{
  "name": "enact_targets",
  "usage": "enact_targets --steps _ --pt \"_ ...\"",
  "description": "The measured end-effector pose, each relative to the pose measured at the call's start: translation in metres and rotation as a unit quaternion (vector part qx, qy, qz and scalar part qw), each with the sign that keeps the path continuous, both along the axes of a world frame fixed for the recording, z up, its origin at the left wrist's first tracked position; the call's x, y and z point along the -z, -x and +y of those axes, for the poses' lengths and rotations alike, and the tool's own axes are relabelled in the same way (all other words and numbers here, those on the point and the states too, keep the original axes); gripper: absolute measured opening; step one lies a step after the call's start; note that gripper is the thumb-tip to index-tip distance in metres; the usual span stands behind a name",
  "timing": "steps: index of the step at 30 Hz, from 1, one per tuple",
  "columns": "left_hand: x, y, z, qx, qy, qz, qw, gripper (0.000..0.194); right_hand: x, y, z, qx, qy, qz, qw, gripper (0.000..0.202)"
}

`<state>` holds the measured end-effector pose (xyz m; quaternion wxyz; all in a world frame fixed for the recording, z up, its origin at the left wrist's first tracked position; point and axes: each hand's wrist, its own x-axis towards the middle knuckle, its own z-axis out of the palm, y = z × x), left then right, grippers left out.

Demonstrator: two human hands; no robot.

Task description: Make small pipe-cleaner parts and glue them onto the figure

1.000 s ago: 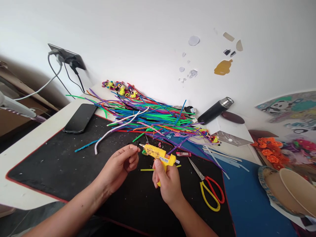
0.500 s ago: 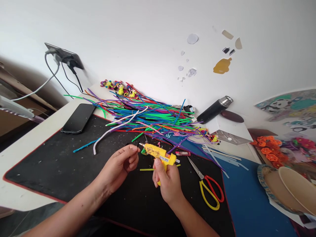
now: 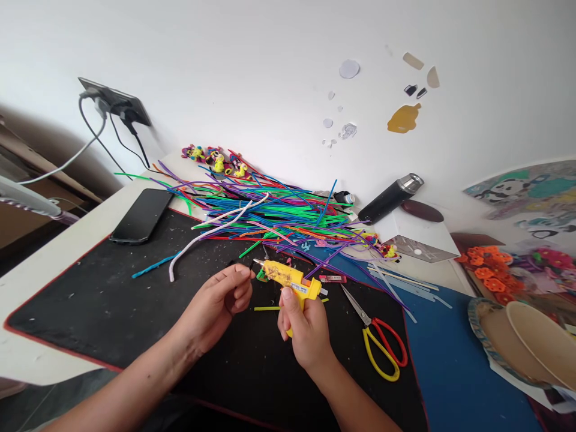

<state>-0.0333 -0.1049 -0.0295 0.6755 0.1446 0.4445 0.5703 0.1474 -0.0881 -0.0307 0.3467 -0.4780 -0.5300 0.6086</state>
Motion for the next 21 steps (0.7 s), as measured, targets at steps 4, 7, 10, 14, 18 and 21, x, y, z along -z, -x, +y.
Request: enact_targets --steps 4,7,10,14,18,21 --pt "0.001 0.0 0.0 -0.002 0.001 -0.002 1.0 0.049 0.0 0.0 0.0 -0.001 0.001 0.0 1.0 0.077" --pt "0.0 0.0 0.0 -0.01 0.004 -0.003 1.0 0.051 0.0 -0.001 0.0 -0.002 -0.001 -0.002 1.0 0.078" --pt "-0.001 -0.001 0.0 -0.015 0.005 -0.006 1.0 0.052 0.002 -0.001 -0.001 0.001 0.0 -0.004 1.0 0.078" --pt "-0.001 -0.001 0.001 -0.019 0.005 -0.004 1.0 0.053 0.005 -0.002 -0.002 -0.001 0.001 -0.01 1.0 0.079" --pt "-0.001 -0.001 0.001 -0.02 0.004 0.001 1.0 0.056 0.008 -0.003 -0.003 -0.008 0.0 -0.016 1.0 0.08" --pt "-0.002 -0.001 0.001 -0.018 0.005 0.002 1.0 0.058 0.011 -0.004 -0.004 -0.011 0.001 -0.014 1.0 0.08"
